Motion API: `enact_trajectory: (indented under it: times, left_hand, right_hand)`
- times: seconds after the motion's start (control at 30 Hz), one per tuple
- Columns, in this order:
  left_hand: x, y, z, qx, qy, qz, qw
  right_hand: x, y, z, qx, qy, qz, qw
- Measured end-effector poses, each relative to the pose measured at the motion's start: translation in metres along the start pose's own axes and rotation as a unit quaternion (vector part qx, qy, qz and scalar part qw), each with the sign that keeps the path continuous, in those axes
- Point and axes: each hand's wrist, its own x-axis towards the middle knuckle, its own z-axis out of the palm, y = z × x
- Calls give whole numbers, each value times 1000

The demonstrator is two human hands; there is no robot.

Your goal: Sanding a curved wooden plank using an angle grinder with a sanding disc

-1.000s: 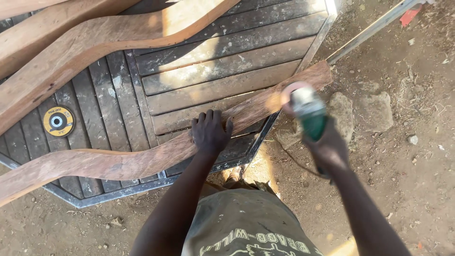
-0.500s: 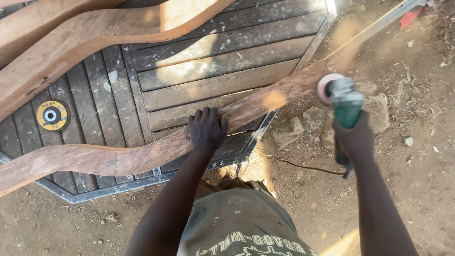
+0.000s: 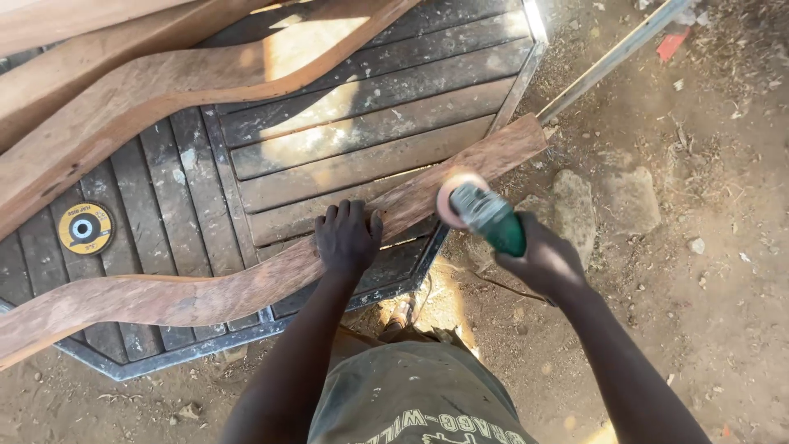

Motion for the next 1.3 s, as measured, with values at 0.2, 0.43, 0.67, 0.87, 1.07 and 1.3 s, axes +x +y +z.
enact_trajectory:
  times: [0.2, 0.43, 0.67, 0.87, 1.07, 1.3]
  left_hand:
    - [0, 3, -4, 7, -12, -13, 1000]
    - [-1, 3, 0, -16, 109, 26, 994]
    - [0, 5, -2, -9, 94, 16, 995]
    - [3, 6, -5, -6, 61, 5, 998]
    - [2, 6, -1, -4, 80, 15, 997]
    - [1, 4, 0, 0, 113, 26, 993]
  right_hand:
    - [19, 13, -12, 6, 23, 35, 999]
    - [75, 91, -50, 128, 163, 117, 971]
    - [59, 62, -30, 116, 165, 118, 972]
    - [22, -21, -10, 44, -16, 58, 997]
    - [36, -28, -28, -9, -19, 34, 999]
    - [118, 83, -61, 71, 203, 111, 970]
